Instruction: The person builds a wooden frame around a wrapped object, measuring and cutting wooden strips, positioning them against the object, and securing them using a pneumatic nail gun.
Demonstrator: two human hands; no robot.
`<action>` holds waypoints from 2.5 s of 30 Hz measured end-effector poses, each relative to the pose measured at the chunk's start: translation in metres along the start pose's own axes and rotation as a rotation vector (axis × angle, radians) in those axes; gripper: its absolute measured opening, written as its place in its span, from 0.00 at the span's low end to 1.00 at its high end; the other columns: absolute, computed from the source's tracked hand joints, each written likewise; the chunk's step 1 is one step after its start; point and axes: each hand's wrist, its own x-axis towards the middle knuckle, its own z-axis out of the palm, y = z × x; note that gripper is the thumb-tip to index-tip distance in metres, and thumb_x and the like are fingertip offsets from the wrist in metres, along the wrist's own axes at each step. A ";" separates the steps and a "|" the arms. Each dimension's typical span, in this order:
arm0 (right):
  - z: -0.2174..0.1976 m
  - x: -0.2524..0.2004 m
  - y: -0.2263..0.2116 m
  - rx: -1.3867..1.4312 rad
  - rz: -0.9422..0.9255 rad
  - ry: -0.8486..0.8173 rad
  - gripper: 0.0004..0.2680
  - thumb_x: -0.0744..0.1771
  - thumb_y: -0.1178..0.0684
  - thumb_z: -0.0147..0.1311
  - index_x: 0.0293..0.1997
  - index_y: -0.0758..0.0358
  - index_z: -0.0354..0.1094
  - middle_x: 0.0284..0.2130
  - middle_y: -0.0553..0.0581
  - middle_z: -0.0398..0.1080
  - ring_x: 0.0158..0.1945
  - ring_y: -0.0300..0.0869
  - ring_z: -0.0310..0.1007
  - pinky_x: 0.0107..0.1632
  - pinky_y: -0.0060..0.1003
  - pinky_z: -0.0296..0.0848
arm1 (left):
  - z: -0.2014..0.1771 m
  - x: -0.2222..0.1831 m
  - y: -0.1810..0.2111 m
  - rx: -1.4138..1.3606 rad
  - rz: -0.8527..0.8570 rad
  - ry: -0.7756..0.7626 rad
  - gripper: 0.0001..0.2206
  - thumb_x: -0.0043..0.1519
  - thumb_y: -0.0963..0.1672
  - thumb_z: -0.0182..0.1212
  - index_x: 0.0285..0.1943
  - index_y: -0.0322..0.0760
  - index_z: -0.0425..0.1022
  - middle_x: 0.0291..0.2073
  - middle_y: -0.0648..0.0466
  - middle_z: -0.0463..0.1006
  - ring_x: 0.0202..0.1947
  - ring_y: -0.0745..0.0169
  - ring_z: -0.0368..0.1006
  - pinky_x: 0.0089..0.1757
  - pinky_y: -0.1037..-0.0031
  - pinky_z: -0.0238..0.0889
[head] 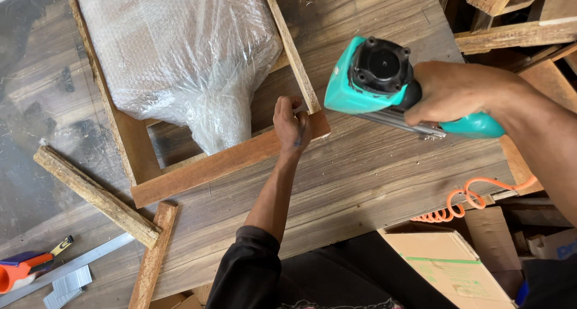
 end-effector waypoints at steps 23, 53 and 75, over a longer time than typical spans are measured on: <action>0.020 0.005 0.001 -0.150 -0.011 -0.021 0.06 0.59 0.54 0.60 0.27 0.65 0.67 0.21 0.58 0.68 0.26 0.45 0.65 0.28 0.38 0.57 | 0.006 0.000 -0.005 0.034 0.009 0.003 0.10 0.46 0.34 0.49 0.35 0.34 0.64 0.32 0.49 0.69 0.33 0.49 0.64 0.35 0.60 0.59; 0.128 0.011 0.060 -0.091 0.025 0.171 0.19 0.61 0.51 0.59 0.57 0.57 0.69 0.39 0.65 0.79 0.43 0.57 0.81 0.43 0.50 0.78 | 0.002 0.025 0.059 0.605 -0.389 -0.603 0.17 0.62 0.52 0.45 0.44 0.40 0.73 0.34 0.47 0.80 0.38 0.46 0.77 0.43 0.55 0.67; 0.341 0.166 -0.015 -0.291 -0.117 0.299 0.32 0.65 0.37 0.61 0.67 0.70 0.50 0.41 0.62 0.75 0.45 0.56 0.80 0.44 0.55 0.79 | -0.024 0.055 0.096 0.327 -0.231 -0.618 0.18 0.55 0.49 0.54 0.44 0.29 0.77 0.36 0.35 0.81 0.48 0.35 0.80 0.48 0.48 0.63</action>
